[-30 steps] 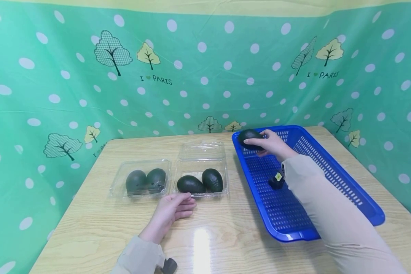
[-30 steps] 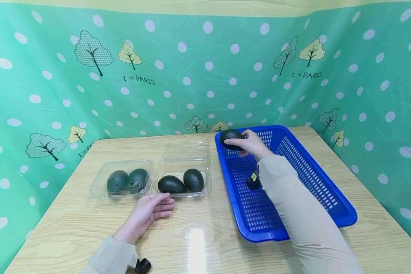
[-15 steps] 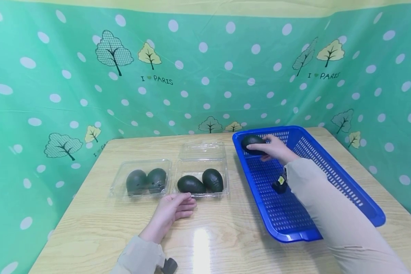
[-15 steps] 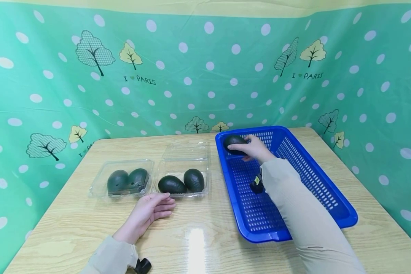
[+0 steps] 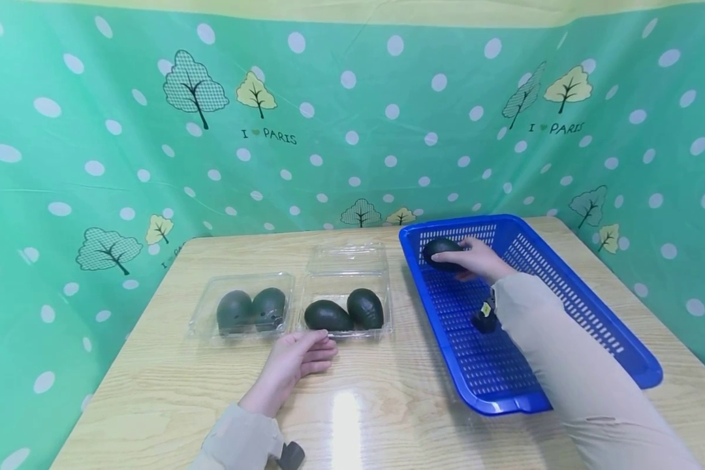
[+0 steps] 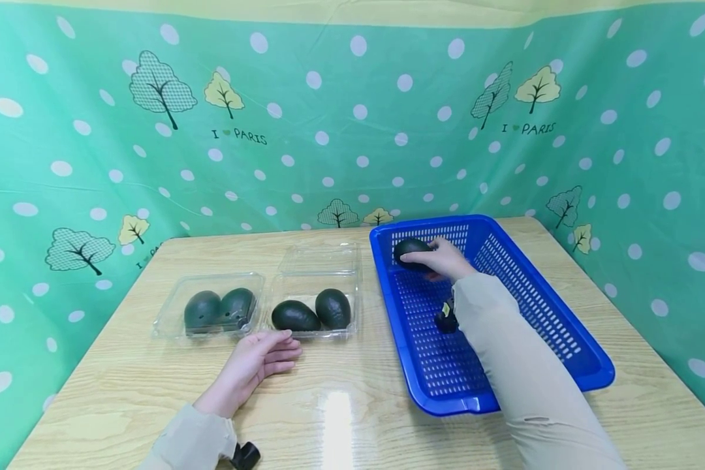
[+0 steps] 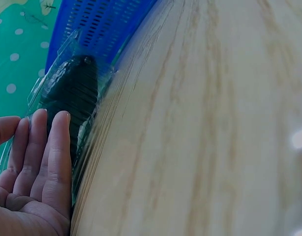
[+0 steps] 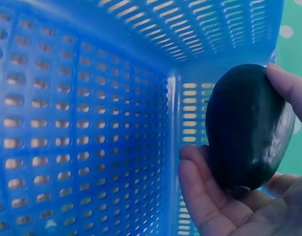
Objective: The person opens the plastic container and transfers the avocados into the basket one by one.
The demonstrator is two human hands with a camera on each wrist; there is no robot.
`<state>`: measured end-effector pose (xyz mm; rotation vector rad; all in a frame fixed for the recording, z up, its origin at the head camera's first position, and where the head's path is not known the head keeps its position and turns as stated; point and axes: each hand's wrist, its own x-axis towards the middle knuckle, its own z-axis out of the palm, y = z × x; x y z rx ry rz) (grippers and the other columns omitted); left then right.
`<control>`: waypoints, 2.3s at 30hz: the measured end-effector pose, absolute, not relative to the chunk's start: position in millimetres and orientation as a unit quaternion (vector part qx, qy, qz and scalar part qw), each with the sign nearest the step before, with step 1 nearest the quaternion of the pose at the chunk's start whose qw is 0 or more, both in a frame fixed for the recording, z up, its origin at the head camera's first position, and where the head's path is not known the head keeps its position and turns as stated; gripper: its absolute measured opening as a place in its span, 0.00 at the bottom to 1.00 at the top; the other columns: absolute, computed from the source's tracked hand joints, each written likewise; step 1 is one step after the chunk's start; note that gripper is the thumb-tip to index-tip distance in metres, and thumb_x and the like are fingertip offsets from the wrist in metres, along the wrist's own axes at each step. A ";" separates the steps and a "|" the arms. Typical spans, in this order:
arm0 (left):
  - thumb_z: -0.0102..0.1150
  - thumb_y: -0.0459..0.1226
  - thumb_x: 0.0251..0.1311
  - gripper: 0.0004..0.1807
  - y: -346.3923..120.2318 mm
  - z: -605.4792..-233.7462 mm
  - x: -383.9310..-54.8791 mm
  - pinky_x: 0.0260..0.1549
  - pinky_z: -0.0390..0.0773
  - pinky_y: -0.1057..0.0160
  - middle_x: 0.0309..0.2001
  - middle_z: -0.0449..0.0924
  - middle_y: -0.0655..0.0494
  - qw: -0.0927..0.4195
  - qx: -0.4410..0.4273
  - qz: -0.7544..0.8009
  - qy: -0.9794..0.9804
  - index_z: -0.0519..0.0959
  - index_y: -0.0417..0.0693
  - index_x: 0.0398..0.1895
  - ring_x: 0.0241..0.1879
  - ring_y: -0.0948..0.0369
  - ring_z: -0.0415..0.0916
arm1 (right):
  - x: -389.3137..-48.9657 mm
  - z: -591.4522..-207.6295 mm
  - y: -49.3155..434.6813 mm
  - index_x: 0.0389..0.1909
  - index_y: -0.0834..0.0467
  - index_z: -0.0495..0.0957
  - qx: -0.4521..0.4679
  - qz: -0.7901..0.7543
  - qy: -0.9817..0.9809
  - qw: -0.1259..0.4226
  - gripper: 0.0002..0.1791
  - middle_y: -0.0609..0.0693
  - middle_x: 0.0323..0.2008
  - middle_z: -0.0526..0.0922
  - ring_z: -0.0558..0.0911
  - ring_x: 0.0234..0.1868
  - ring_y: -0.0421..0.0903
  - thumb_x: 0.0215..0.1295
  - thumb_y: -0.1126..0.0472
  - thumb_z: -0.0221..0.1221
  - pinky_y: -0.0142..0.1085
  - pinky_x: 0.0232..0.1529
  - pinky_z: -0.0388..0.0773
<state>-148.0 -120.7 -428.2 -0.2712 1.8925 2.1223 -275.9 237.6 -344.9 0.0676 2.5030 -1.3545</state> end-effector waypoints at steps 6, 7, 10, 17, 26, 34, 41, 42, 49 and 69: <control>0.60 0.40 0.65 0.14 -120.1 -428.1 -148.8 0.43 0.89 0.60 0.38 0.88 0.50 0.142 -0.097 0.736 0.655 0.81 0.34 0.43 0.40 0.59 0.87 | -279.5 -350.6 244.2 0.71 0.70 0.49 0.036 -0.472 0.867 0.156 0.53 0.72 0.70 0.57 0.75 0.62 0.65 0.60 0.43 0.65 0.53 0.59 0.81; 0.60 0.40 0.65 0.15 -120.0 -428.1 -148.9 0.43 0.89 0.60 0.38 0.88 0.50 0.141 -0.097 0.736 0.654 0.81 0.34 0.43 0.40 0.59 0.87 | -279.5 -350.7 244.7 0.71 0.70 0.49 0.036 -0.472 0.867 0.158 0.53 0.72 0.70 0.57 0.74 0.63 0.66 0.60 0.42 0.65 0.53 0.60 0.81; 0.60 0.40 0.65 0.15 -119.9 -427.9 -149.0 0.43 0.88 0.60 0.38 0.88 0.50 0.140 -0.099 0.736 0.655 0.81 0.34 0.43 0.40 0.59 0.87 | -279.0 -351.3 246.5 0.72 0.71 0.47 0.034 -0.471 0.866 0.164 0.54 0.73 0.70 0.56 0.70 0.67 0.67 0.62 0.42 0.65 0.53 0.61 0.80; 0.60 0.40 0.65 0.16 -119.9 -427.5 -149.0 0.43 0.88 0.60 0.39 0.88 0.49 0.139 -0.098 0.734 0.658 0.81 0.33 0.44 0.40 0.58 0.87 | -276.2 -351.1 251.0 0.73 0.72 0.45 0.042 -0.460 0.870 0.172 0.55 0.73 0.71 0.54 0.64 0.71 0.67 0.62 0.43 0.64 0.53 0.62 0.79; 0.60 0.40 0.65 0.17 -120.0 -427.6 -149.3 0.43 0.88 0.60 0.39 0.88 0.48 0.139 -0.100 0.734 0.657 0.80 0.32 0.45 0.40 0.58 0.87 | -277.3 -355.2 255.2 0.72 0.74 0.44 0.038 -0.457 0.872 0.174 0.54 0.74 0.71 0.54 0.64 0.70 0.67 0.64 0.43 0.62 0.54 0.62 0.79; 0.59 0.41 0.66 0.17 -121.1 -426.9 -147.5 0.44 0.88 0.60 0.39 0.88 0.50 0.145 -0.091 0.730 0.661 0.80 0.33 0.46 0.41 0.59 0.87 | -278.7 -359.3 258.3 0.71 0.76 0.49 0.034 -0.428 0.886 0.177 0.52 0.74 0.69 0.59 0.65 0.69 0.67 0.64 0.43 0.62 0.56 0.64 0.77; 0.59 0.41 0.66 0.17 -120.3 -426.6 -147.3 0.44 0.88 0.60 0.39 0.88 0.50 0.142 -0.093 0.730 0.662 0.80 0.32 0.46 0.41 0.58 0.87 | -279.3 -361.8 260.8 0.69 0.77 0.48 0.036 -0.408 0.896 0.175 0.53 0.75 0.68 0.57 0.65 0.68 0.68 0.63 0.42 0.63 0.56 0.63 0.77; 0.59 0.40 0.66 0.17 -120.1 -426.6 -147.4 0.44 0.88 0.60 0.39 0.88 0.50 0.142 -0.094 0.730 0.662 0.80 0.32 0.46 0.41 0.58 0.87 | -279.2 -361.7 261.2 0.69 0.77 0.49 0.035 -0.403 0.898 0.174 0.53 0.76 0.68 0.57 0.66 0.67 0.69 0.62 0.42 0.63 0.56 0.62 0.78; 0.59 0.40 0.66 0.16 -119.3 -426.5 -147.7 0.44 0.88 0.60 0.39 0.88 0.49 0.141 -0.095 0.732 0.660 0.80 0.33 0.45 0.41 0.58 0.87 | -278.6 -361.8 260.4 0.70 0.77 0.49 0.035 -0.395 0.901 0.176 0.54 0.76 0.68 0.57 0.65 0.68 0.69 0.62 0.42 0.63 0.56 0.62 0.78; 0.61 0.40 0.64 0.17 -120.1 -425.8 -147.6 0.43 0.88 0.60 0.38 0.88 0.50 0.137 -0.104 0.735 0.656 0.80 0.32 0.45 0.40 0.59 0.87 | -277.1 -364.2 257.1 0.71 0.76 0.50 0.043 -0.381 0.909 0.165 0.54 0.75 0.67 0.62 0.68 0.66 0.67 0.62 0.40 0.63 0.55 0.63 0.77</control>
